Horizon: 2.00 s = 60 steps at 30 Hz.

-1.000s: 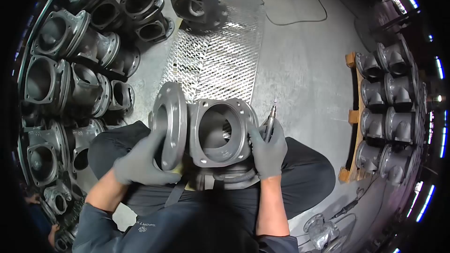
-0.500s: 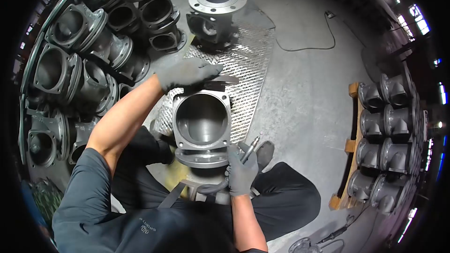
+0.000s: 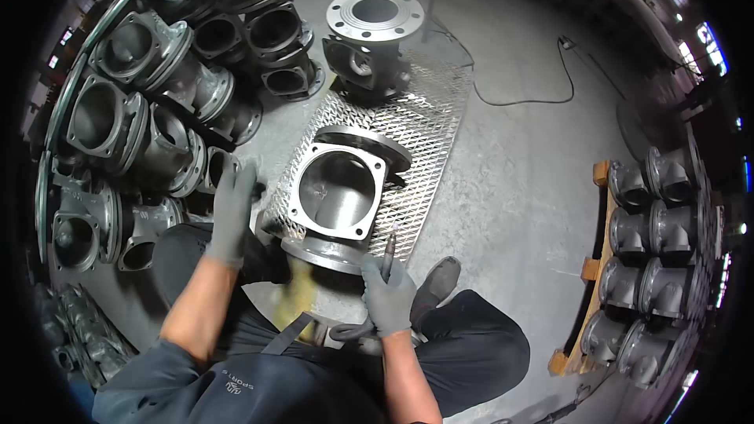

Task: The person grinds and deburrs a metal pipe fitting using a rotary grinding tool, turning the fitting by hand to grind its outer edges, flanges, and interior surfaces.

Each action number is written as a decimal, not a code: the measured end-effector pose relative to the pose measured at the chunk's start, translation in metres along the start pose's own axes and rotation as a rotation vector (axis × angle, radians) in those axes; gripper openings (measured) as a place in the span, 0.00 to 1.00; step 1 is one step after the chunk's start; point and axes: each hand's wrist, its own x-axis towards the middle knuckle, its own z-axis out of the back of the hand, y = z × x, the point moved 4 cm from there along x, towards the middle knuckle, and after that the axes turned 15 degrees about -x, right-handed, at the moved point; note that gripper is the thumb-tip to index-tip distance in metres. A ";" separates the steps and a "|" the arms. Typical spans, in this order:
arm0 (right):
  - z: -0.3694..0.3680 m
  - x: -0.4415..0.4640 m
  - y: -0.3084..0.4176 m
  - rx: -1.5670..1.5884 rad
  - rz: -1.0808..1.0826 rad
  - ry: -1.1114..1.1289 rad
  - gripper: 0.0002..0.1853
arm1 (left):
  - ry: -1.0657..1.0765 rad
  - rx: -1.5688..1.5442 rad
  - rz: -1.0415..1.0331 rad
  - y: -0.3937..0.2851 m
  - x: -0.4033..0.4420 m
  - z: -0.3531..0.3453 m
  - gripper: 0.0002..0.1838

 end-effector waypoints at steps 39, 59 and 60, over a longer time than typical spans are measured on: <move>0.025 0.065 0.100 -0.715 0.658 -0.077 0.18 | 0.189 -0.041 0.082 0.052 -0.003 0.008 0.28; 0.034 0.080 0.092 -0.606 0.811 0.000 0.23 | 0.208 -0.071 0.073 0.051 -0.005 0.007 0.27; 0.034 0.080 0.093 -0.607 0.811 0.000 0.23 | 0.208 -0.071 0.073 0.050 -0.005 0.005 0.27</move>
